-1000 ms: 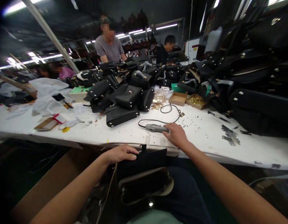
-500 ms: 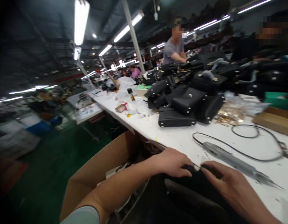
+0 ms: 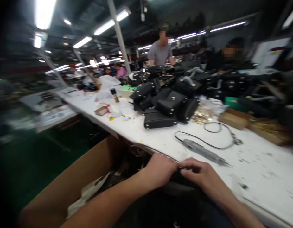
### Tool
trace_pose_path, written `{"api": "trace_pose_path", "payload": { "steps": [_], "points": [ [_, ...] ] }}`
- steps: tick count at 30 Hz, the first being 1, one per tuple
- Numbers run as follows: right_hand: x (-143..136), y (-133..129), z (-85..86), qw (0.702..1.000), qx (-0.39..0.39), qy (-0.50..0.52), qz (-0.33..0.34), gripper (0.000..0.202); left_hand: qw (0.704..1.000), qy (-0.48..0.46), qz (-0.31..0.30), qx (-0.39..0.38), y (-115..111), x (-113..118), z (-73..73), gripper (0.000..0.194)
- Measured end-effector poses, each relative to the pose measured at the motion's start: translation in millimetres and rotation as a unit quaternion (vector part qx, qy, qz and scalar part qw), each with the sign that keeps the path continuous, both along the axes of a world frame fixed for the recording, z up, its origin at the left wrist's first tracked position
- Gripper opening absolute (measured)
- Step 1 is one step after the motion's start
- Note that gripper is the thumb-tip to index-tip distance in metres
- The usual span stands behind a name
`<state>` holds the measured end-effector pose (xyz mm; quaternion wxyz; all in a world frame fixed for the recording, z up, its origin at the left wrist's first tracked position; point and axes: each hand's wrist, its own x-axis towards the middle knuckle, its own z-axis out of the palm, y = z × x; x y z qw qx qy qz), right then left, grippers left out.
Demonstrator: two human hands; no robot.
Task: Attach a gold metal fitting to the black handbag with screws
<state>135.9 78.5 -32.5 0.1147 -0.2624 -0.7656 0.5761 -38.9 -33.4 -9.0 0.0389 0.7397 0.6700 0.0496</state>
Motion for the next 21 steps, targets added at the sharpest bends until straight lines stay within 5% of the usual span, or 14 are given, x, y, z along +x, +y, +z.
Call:
{"api": "trace_pose_path", "payload": {
  "steps": [3,12,18,21],
  "points": [
    [-5.0,-3.6,7.6,0.992,-0.083,0.075,-0.056,0.026,1.000,0.005,0.013,-0.027,9.0,-1.0,-2.1,0.027],
    [2.0,-8.0,-15.8,0.936,-0.286,0.114,-0.170,0.034,1.000,-0.012,-0.001,-0.025,8.3,10.1,-16.3,0.030],
    [2.6,-1.9,-5.4,0.900,-0.287,0.199,-0.262,0.042,0.997,-0.042,-0.058,0.018,14.4,5.0,-36.2,0.027],
    [21.9,8.0,3.8,0.897,-0.191,0.233,-0.323,0.039,0.996,-0.063,-0.059,0.002,15.2,-4.1,-34.2,0.022]
  ]
}}
